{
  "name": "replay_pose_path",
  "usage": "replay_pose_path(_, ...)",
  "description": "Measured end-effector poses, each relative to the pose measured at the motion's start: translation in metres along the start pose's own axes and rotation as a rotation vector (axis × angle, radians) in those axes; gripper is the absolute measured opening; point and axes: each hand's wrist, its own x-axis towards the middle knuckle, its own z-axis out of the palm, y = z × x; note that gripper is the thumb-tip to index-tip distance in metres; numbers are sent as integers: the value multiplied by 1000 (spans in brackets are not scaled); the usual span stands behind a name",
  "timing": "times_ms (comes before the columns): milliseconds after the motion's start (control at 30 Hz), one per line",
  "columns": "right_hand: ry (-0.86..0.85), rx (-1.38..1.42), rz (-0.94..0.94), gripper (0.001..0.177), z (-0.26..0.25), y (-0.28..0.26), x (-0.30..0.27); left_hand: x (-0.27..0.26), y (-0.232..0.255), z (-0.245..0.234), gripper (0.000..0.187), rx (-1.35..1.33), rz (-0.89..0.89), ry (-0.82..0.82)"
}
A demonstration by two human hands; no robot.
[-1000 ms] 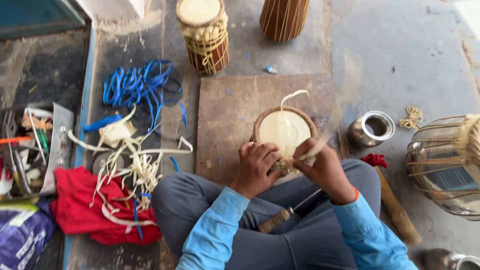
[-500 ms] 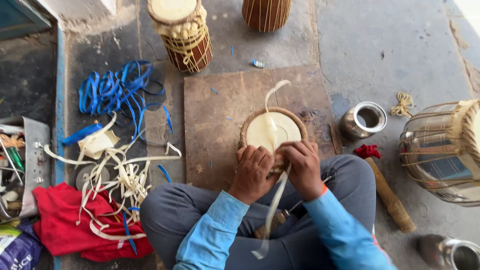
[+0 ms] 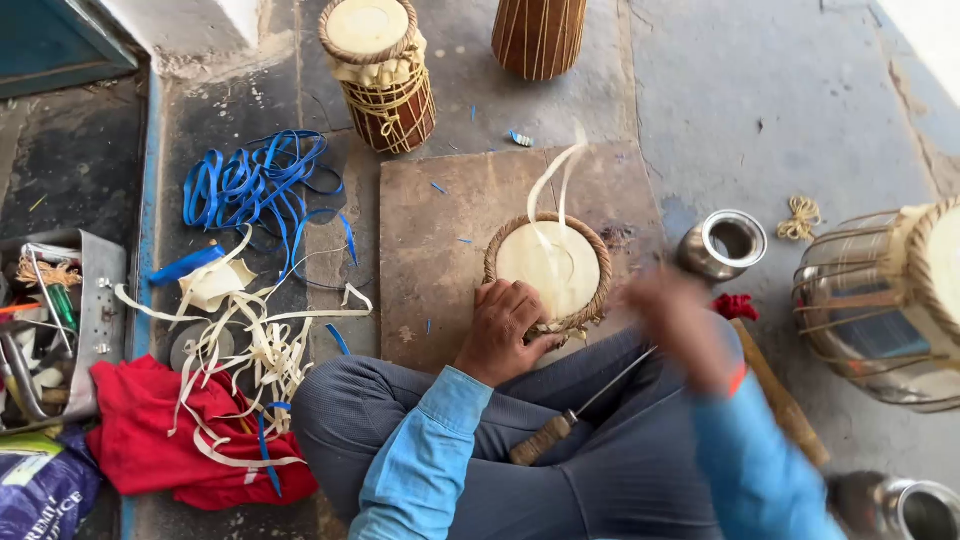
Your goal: The person sits on the floor and uses a metal awl to thread a long white strap through the rim of a small drum. They repeatedly pull the strap through the holes and adjust the tension to secure the drumhead.
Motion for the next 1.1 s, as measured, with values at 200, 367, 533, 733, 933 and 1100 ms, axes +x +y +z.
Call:
replay_pose_path(200,-417,82,-259,27,59,-133,-82,1,-3,-4,19,-180,-62,123)
replay_pose_path(367,-249,369,-167,34,-17,-141,-47,21,-1,-9,27,5,-202,115)
replay_pose_path(533,146,788,-322,49,-104,-132,-10,38,-2,9,33,88,-139,93)
replay_pose_path(733,868,1073,-29,54,-107,-113,17,31,-4,17,21,51,-177,119)
replay_pose_path(933,840,1058,-126,47,-76,-96,37,33,0,13,17,31,-189,132)
replay_pose_path(1100,830,1058,-110,42,-72,-93,37,33,1,12,17,30,-190,128)
